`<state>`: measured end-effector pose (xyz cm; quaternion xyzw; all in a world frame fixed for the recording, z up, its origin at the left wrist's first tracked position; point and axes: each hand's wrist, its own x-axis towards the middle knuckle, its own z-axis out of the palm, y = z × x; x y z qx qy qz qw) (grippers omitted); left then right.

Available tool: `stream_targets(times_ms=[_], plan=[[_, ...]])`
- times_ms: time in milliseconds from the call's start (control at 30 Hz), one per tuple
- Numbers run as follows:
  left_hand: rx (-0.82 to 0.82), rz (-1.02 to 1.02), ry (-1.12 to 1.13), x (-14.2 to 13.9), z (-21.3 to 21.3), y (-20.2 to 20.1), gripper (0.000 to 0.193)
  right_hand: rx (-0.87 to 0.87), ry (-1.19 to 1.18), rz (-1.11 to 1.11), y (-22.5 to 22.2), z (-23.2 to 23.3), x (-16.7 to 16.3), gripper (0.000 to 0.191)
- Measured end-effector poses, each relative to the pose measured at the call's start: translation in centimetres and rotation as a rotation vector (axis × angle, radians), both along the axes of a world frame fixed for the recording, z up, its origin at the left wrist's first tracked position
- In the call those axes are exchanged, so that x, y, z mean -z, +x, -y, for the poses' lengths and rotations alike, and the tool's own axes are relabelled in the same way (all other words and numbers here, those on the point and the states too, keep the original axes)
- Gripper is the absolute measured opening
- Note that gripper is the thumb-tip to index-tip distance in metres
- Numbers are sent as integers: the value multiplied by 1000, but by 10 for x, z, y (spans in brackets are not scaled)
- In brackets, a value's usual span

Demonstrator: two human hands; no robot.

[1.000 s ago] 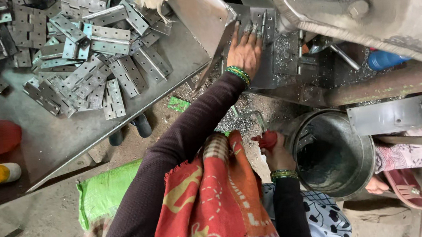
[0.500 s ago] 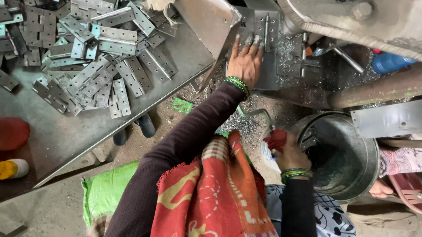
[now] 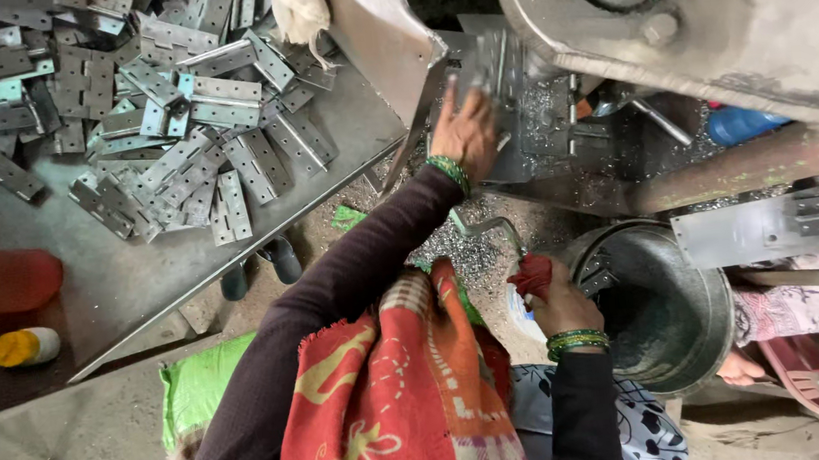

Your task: The person repeatedly places small metal brackets into a manual punching machine, operates the lever to punch holes, and then removes the finished pieces. The process is repeated continuously with multiple identical metal parts.

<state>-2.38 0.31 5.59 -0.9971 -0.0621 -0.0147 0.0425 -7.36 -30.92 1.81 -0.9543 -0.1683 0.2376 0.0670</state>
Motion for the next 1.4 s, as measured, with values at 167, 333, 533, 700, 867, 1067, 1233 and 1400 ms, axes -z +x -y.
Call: stream_targets(times_ms=[167,333,533,700,867,1067,1233,1400], plan=[[-114,-74,-457,20,-11,10,84,20,35,70,-22,-4,9,82],[161,420,-134,82,-32,-75,56,43,197,7,-27,-6,54,80],[-621,-133,-203,80,-124,-159,57,41,68,12,-21,-3,66,82],[-709,302,-131,57,-144,-171,103,62,58,-24,-20,-5,64,86],[-787,221,-214,52,-156,-161,91,59,80,2,-21,-2,63,81],[-762,154,-260,55,-161,-165,74,45,112,30,-21,2,66,82],[-816,134,-345,36,-177,-166,59,56,82,22,-18,1,69,85],[-711,124,-439,-7,-174,-184,52,75,84,20,-19,-1,64,83]])
